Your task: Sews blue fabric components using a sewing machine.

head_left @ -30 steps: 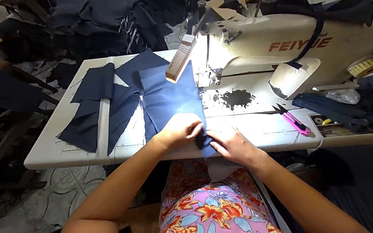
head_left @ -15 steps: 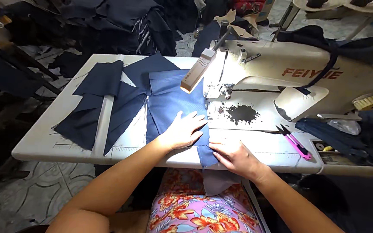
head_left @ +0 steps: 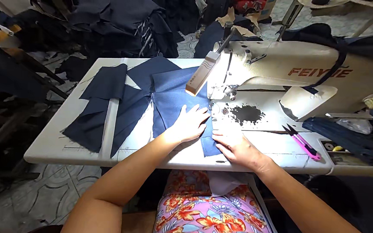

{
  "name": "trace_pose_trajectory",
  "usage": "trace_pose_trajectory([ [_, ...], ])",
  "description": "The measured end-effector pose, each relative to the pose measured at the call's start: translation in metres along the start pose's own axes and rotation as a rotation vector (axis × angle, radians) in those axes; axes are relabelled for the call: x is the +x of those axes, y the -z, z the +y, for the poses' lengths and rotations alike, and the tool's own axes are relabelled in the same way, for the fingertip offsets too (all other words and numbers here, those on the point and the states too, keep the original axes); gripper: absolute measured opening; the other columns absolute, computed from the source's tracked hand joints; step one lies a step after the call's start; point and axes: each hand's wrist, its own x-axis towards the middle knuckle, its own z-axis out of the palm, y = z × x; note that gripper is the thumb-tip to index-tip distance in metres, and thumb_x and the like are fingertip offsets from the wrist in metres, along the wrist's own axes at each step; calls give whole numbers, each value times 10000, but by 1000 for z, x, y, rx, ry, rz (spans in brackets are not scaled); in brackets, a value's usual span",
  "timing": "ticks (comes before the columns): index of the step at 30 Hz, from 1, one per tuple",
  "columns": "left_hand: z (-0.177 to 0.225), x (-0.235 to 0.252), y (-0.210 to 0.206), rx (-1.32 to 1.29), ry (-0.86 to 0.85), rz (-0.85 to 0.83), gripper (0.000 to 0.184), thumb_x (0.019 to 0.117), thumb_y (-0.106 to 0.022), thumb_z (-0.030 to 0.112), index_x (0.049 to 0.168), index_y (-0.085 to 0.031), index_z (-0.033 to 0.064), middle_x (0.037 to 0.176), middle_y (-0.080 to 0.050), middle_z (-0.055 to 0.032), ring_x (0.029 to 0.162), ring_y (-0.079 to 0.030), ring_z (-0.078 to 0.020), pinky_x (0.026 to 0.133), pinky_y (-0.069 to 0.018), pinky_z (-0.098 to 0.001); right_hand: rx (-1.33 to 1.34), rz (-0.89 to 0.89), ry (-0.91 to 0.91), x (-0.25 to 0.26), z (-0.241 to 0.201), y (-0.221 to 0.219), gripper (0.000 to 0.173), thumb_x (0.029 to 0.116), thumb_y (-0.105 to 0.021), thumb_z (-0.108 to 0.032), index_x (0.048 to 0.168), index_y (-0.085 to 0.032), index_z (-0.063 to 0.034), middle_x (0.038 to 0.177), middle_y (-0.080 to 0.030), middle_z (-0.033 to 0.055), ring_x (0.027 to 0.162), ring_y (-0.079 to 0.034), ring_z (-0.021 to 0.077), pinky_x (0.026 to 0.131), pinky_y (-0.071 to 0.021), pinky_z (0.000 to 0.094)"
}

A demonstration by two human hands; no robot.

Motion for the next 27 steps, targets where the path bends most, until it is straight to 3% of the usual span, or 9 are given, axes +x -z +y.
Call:
trace_pose_trajectory([
  [3,10,-7,-6,-1,29,60,475,1048,-486,272,1469,-548,60,1585,-464,-112,1524,-333,-342,1169,-127,-749,-4,31,-3,-2,-1,1,305,984,-550,-218,1109,-794,-86,1116,-739,109,1103,-673,309,985,-500,528],
  [8,-7,-16,-13,11,15,23,550,1081,-366,388,1562,-448,133,1635,-404,-44,1556,-274,-288,1184,-106,-733,30,20,11,-3,1,7,260,951,-595,-188,1060,-815,-102,1016,-719,114,1015,-659,300,939,-497,507],
  [10,-9,-16,-11,14,8,8,558,1084,-357,395,1571,-433,134,1644,-390,-42,1562,-255,-294,1185,-90,-735,32,12,25,-2,2,9,258,940,-597,-185,1049,-817,-107,1052,-722,112,1057,-652,309,959,-489,510],
  [13,-7,-15,-8,10,13,-14,556,1083,-370,388,1574,-428,133,1652,-375,-39,1570,-229,-303,1177,-70,-747,24,-29,49,2,3,10,272,935,-579,-180,1052,-805,-86,1312,-694,128,1291,-590,364,1084,-427,561],
  [14,-7,-14,-7,11,13,-18,556,1080,-379,390,1573,-431,139,1655,-369,-32,1572,-221,-308,1170,-69,-758,26,-42,60,4,4,10,267,937,-571,-178,1033,-799,-76,1342,-684,114,1332,-563,364,1102,-411,563],
  [16,-6,-14,-6,12,17,-28,550,1078,-387,389,1575,-431,158,1663,-357,-13,1577,-198,-319,1155,-63,-776,43,-56,82,6,5,10,242,932,-579,-160,983,-787,-50,1279,-715,111,1305,-586,363,1091,-428,568],
  [20,-5,-12,-8,22,20,-21,531,1070,-389,384,1559,-464,190,1641,-397,10,1573,-210,-323,1142,-70,-790,17,-63,137,8,7,15,241,925,-590,-160,998,-792,-50,1205,-742,101,1216,-642,319,1047,-472,515],
  [27,-10,-5,-8,23,38,-30,524,1075,-403,388,1563,-458,206,1646,-388,15,1572,-212,-318,1152,-70,-778,33,-81,96,11,10,13,290,964,-566,-203,1018,-789,-26,1247,-732,131,1208,-671,324,1043,-479,551],
])
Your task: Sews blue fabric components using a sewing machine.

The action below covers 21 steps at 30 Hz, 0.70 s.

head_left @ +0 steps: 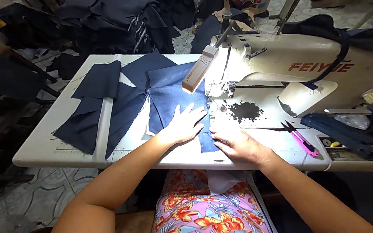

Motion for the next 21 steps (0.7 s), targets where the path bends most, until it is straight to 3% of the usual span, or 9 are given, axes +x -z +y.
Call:
trace_pose_trajectory([
  [9,-18,29,8,6,9,-26,533,1077,-416,416,1571,-446,217,1652,-379,5,1570,-218,-334,1151,-71,-781,6,-43,-98,21,19,1,311,984,-553,-221,1037,-777,-12,1267,-716,140,1242,-637,326,1094,-420,562],
  [15,-26,40,12,18,7,-29,529,1073,-401,426,1561,-458,231,1648,-385,18,1566,-232,-326,1150,-86,-778,-54,-25,-106,27,24,-5,324,989,-541,-238,1038,-774,-18,1287,-708,133,1259,-620,336,1082,-428,557],
  [21,-38,49,12,5,-42,18,527,1064,-420,426,1535,-496,202,1613,-441,-18,1545,-285,-345,1136,-101,-793,-64,-5,-156,27,25,-10,363,1014,-504,-245,1129,-754,-8,1326,-683,128,1272,-607,329,1110,-410,546],
])
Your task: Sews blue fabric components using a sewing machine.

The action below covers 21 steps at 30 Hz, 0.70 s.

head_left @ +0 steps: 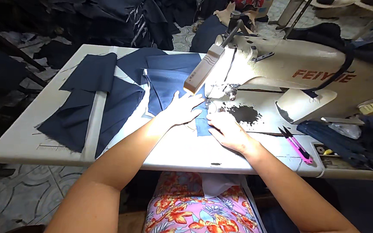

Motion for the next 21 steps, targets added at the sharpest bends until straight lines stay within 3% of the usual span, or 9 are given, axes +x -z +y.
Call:
trace_pose_trajectory([
  [5,-14,23,9,44,42,-81,548,1088,-350,464,1600,-382,271,1679,-319,6,1566,-234,-294,1178,-56,-741,-31,27,-57,2,-2,-6,399,1015,-471,-231,1228,-716,1,1380,-655,132,1317,-580,335,1140,-391,537],
  [8,-28,36,5,44,1,-3,539,1068,-392,488,1543,-481,250,1598,-459,-42,1550,-275,-345,1159,-106,-773,-45,49,-60,1,-1,-9,395,1021,-468,-223,1244,-713,-8,1373,-655,127,1303,-579,327,1132,-402,521],
  [10,-28,39,7,55,31,-6,544,1067,-395,516,1544,-478,268,1586,-472,-59,1553,-267,-347,1166,-98,-764,-47,66,-62,0,-1,-10,396,1020,-462,-222,1238,-718,-13,1346,-668,132,1289,-589,324,1125,-412,513],
  [12,-22,39,7,76,54,15,532,1081,-413,481,1538,-493,220,1612,-431,-100,1558,-241,-370,1171,-89,-761,-62,56,-74,0,-4,-8,397,1032,-462,-232,1245,-719,-19,1338,-673,134,1285,-595,322,1126,-417,505],
  [13,-18,36,5,81,34,77,486,1082,-445,414,1475,-564,154,1590,-454,-136,1541,-280,-387,1180,-112,-746,-73,46,-79,1,-6,-7,395,1036,-463,-228,1255,-716,-19,1342,-670,137,1290,-593,324,1128,-418,506],
  [15,-2,30,-1,40,-36,242,309,1027,-547,180,1227,-708,8,1476,-562,-201,1444,-446,-400,1182,-231,-682,-86,58,-66,0,-6,-8,385,1040,-467,-221,1251,-718,-19,1345,-670,137,1288,-599,327,1125,-425,510],
  [17,23,20,0,-13,-7,245,242,981,-557,40,1124,-725,-60,1344,-632,-239,1314,-563,-400,1156,-325,-619,-74,101,-41,0,-4,-11,381,1037,-471,-221,1233,-728,-19,1334,-683,129,1271,-613,325,1116,-431,511],
  [19,44,10,4,-25,77,126,304,1026,-508,72,1235,-671,-78,1356,-613,-259,1322,-556,-396,1159,-318,-599,-61,97,-39,-1,-4,-11,389,1035,-464,-217,1245,-724,-17,1354,-672,133,1292,-605,325,1126,-429,509],
  [21,53,3,4,-20,182,9,414,1086,-443,184,1423,-549,-32,1519,-495,-222,1447,-440,-366,1196,-244,-624,-47,88,-46,0,-5,-10,391,1032,-461,-214,1251,-722,-20,1367,-662,134,1311,-591,321,1137,-419,500],
])
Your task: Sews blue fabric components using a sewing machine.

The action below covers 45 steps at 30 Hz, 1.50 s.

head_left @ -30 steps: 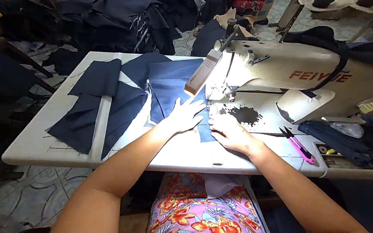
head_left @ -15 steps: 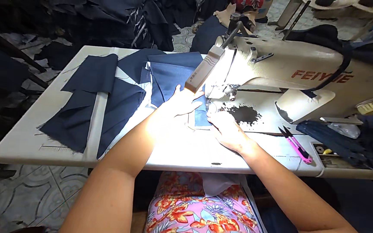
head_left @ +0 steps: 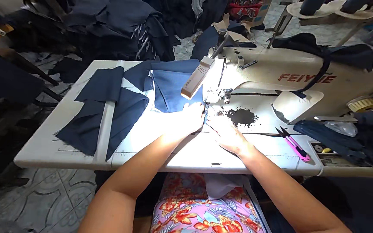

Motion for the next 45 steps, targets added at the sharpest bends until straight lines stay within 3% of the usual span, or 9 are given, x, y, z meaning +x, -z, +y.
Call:
trace_pose_trajectory([
  [2,-3,-4,-9,-7,39,13,469,1098,-406,239,1510,-473,23,1604,-411,-167,1520,-335,-338,1212,-187,-650,19,-11,-18,0,1,0,388,1046,-460,-231,1258,-723,-38,1385,-652,126,1342,-570,305,1161,-404,486],
  [6,-5,-6,-17,23,43,132,461,1070,-385,259,1467,-547,89,1571,-477,-102,1503,-373,-273,1213,-231,-612,71,-35,-108,4,-3,8,423,1056,-448,-333,1296,-710,-103,1478,-576,117,1420,-482,305,1198,-353,505],
  [15,-2,-8,-9,1,80,43,498,1077,-368,255,1558,-453,158,1662,-355,-31,1567,-224,-323,1218,-129,-680,117,211,-82,-1,4,5,331,965,-590,-191,1242,-744,-93,1385,-631,174,1342,-547,370,1148,-400,551],
  [20,-3,-4,-9,50,109,-17,518,1095,-342,310,1602,-381,212,1690,-296,-2,1583,-168,-327,1198,-92,-727,141,171,-75,-6,10,0,320,949,-623,-141,1231,-744,-51,1413,-610,209,1382,-511,405,1168,-372,577],
  [30,-18,6,3,12,141,-24,519,1110,-310,333,1616,-352,230,1692,-292,-8,1589,-145,-322,1203,-56,-725,113,124,-79,-13,11,2,302,991,-562,-218,1144,-778,-72,1281,-684,171,1265,-596,378,1105,-436,561],
  [35,-63,34,-13,45,134,95,530,1090,-370,493,1543,-483,242,1641,-398,14,1561,-247,-322,1203,-140,-713,90,29,-127,-12,8,9,334,1028,-511,-225,1221,-746,-88,1325,-671,158,1320,-565,356,1149,-398,541],
  [41,-72,38,18,102,324,15,658,1062,-367,595,1638,-278,291,1712,-233,-33,1578,-145,-389,1195,-91,-733,232,40,-247,-6,6,18,212,984,-613,-104,1099,-762,-6,1183,-717,172,1186,-650,283,1070,-486,451],
  [43,-67,30,30,8,336,29,555,1076,-419,522,1597,-371,337,1693,-282,-59,1577,-142,-398,1201,-41,-720,331,72,-334,1,10,27,163,973,-650,-61,1090,-737,12,1117,-717,169,1058,-688,236,971,-547,401],
  [45,-68,29,33,-109,321,99,409,1084,-499,340,1458,-587,201,1602,-450,-83,1545,-265,-373,1213,-60,-692,408,78,-465,15,21,35,190,993,-620,-28,1146,-701,52,1081,-712,201,948,-690,241,892,-558,412],
])
